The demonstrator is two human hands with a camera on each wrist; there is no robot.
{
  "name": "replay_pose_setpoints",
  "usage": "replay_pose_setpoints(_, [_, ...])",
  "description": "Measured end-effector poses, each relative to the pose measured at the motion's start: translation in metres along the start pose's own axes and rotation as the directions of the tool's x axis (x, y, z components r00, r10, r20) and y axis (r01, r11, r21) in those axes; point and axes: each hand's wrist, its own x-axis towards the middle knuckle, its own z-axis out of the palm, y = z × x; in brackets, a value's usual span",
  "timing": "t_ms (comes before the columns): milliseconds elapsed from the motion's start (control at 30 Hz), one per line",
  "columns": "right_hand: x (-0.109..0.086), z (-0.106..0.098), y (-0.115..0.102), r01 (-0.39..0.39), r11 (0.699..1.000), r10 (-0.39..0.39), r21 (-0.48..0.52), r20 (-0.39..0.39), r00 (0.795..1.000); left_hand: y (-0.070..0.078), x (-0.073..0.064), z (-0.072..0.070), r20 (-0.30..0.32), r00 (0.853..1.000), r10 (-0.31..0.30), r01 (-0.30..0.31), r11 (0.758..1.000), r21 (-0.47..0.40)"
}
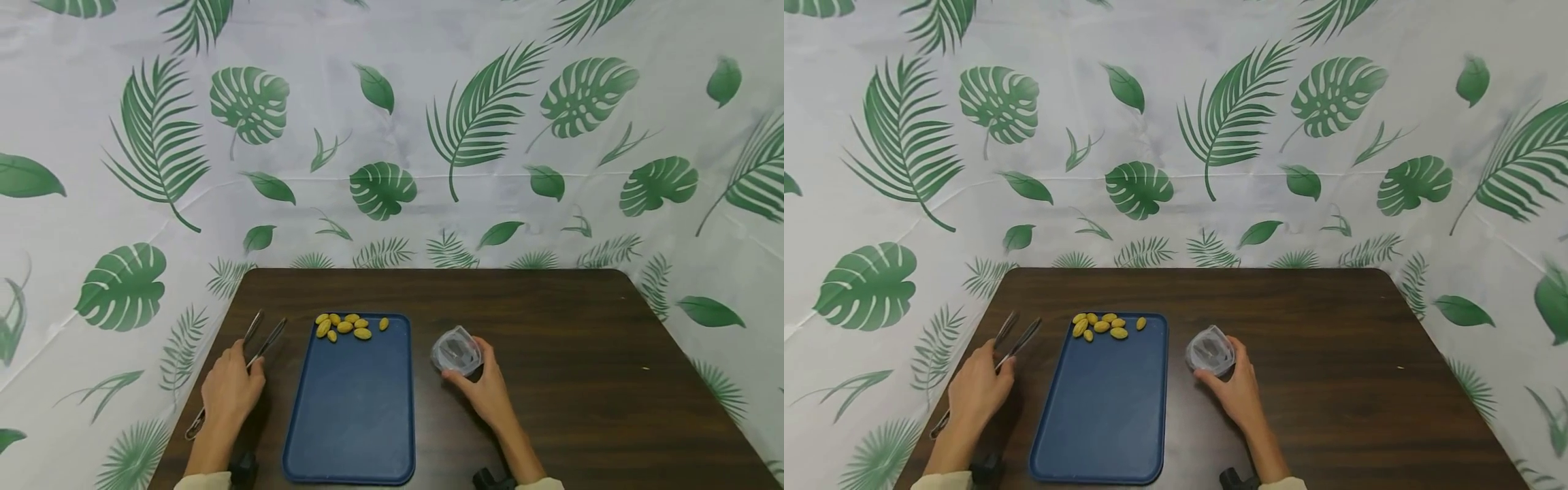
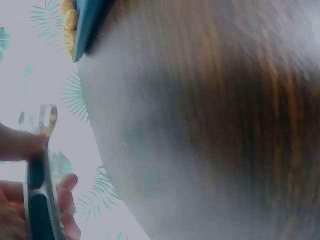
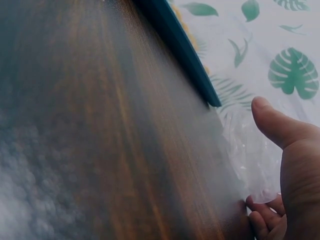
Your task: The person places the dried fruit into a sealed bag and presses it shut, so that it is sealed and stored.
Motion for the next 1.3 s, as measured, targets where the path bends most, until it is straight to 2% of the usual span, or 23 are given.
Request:
replay_pose_setpoints(100, [0.000,-0.001,-0.001,-0.004,1.000,0.004,-0.001,0.015,1.000,-0.001,0.001,0.001,0.004,1.000,0.028,-0.028,0.999,-0.018])
replay_pose_setpoints(233, [0.000,-0.002,-0.003,-0.014,1.000,0.014,0.007,0.033,0.999,0.001,0.003,-0.001,0.069,0.996,0.055,-0.052,0.998,-0.045])
replay_pose_setpoints(333, [0.000,-0.004,-0.004,-0.018,1.000,0.018,0.018,0.037,0.999,0.008,0.004,-0.001,0.096,0.992,0.084,-0.079,0.996,-0.050])
replay_pose_setpoints(467, [0.001,-0.008,-0.005,-0.024,1.000,0.024,0.018,0.040,0.999,0.017,0.008,0.002,0.091,0.987,0.132,-0.130,0.991,-0.029])
replay_pose_setpoints(700, [0.001,-0.006,-0.004,-0.026,1.000,0.025,0.008,0.053,0.998,0.021,0.008,0.000,0.058,0.985,0.165,-0.166,0.986,0.002])
replay_pose_setpoints(1000, [0.000,-0.005,-0.003,-0.030,1.000,0.030,-0.010,0.046,0.999,0.025,0.005,0.003,0.084,0.981,0.176,-0.176,0.984,-0.011])
replay_pose_setpoints(1300, [0.000,-0.004,-0.003,-0.031,0.999,0.030,0.013,0.034,0.999,0.030,0.011,0.010,0.085,0.979,0.183,-0.182,0.983,-0.023])
